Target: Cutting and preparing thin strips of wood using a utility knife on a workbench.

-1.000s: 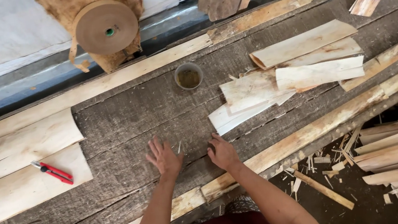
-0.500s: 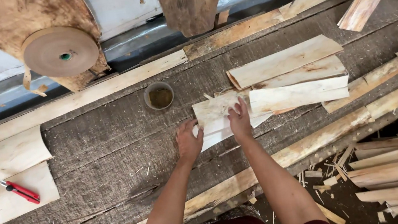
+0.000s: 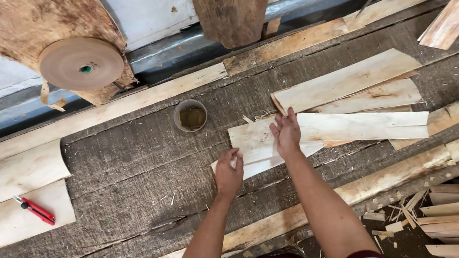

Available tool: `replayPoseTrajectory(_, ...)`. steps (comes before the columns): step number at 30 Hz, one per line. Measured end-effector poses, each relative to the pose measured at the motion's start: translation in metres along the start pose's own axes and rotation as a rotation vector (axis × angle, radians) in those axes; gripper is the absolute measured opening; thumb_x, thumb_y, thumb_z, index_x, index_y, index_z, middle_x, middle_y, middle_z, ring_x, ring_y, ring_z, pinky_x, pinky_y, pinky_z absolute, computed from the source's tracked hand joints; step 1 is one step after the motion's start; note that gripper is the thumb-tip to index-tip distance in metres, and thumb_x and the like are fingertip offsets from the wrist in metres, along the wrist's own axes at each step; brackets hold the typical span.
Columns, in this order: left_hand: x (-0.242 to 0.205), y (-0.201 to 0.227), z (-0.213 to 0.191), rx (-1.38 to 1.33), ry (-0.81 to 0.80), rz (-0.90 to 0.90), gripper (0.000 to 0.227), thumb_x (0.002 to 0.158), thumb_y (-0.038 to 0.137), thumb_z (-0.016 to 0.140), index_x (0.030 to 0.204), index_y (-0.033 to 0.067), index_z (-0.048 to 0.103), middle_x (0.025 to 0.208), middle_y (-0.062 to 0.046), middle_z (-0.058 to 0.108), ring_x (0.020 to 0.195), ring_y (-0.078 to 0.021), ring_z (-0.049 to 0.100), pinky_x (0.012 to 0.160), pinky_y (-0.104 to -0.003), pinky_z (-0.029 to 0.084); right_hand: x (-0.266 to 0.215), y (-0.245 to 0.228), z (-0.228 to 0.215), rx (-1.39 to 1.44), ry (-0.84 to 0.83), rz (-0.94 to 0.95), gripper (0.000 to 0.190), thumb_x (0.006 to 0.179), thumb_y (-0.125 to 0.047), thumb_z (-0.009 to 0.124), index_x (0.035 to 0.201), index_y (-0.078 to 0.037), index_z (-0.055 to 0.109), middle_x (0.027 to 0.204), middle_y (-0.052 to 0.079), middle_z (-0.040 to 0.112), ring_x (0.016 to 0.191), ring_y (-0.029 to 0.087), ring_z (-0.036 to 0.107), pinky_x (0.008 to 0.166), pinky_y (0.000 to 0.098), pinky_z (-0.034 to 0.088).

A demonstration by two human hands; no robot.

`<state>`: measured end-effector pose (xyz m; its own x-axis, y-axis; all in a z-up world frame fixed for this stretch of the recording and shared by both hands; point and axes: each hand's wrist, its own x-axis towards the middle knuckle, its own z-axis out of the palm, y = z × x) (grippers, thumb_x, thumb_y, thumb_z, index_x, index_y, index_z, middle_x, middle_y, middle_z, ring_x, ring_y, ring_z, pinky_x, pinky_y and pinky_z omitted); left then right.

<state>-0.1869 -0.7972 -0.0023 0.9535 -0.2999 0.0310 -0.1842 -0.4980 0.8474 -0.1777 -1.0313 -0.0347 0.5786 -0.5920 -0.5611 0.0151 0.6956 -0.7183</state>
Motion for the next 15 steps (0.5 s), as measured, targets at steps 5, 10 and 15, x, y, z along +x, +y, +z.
replayPoseTrajectory(5, 0.004, 0.022, -0.002, -0.302, -0.158, -0.319, 0.037, 0.098, 0.031, 0.066, 0.124, 0.0046, 0.068, 0.097, -0.011, 0.075, 0.082, -0.0178, 0.067, 0.073, -0.033, 0.056, -0.089, 0.009, 0.026, -0.177, -0.001, -0.068, 0.058, 0.11, -0.016, 0.041, 0.166, -0.014, 0.031, 0.115, 0.017, 0.062, 0.089, 0.02, 0.054, 0.078, 0.0322, 0.056)
replayPoseTrajectory(10, 0.026, 0.012, 0.001, -0.536, -0.284, -0.588, 0.043, 0.104, 0.04, 0.06, 0.129, 0.0055, 0.065, 0.106, -0.005, 0.074, 0.088, -0.0134, 0.071, 0.078, -0.027, 0.056, -0.159, 0.042, 0.04, -0.267, 0.021, -0.075, 0.051, 0.109, -0.021, 0.04, 0.159, -0.014, 0.036, 0.129, 0.006, 0.066, 0.102, 0.01, 0.067, 0.091, 0.0252, 0.057)
replayPoseTrajectory(15, 0.028, -0.059, 0.026, -0.938, -0.132, -0.687, 0.03, 0.097, 0.019, 0.069, 0.121, 0.0022, 0.06, 0.107, -0.012, 0.073, 0.091, -0.0205, 0.07, 0.081, -0.037, 0.059, -0.133, 0.142, -0.028, -0.242, -0.068, -0.163, 0.038, 0.114, -0.022, 0.05, 0.134, 0.007, 0.064, 0.124, 0.015, 0.068, 0.108, 0.016, 0.067, 0.09, 0.0299, 0.057)
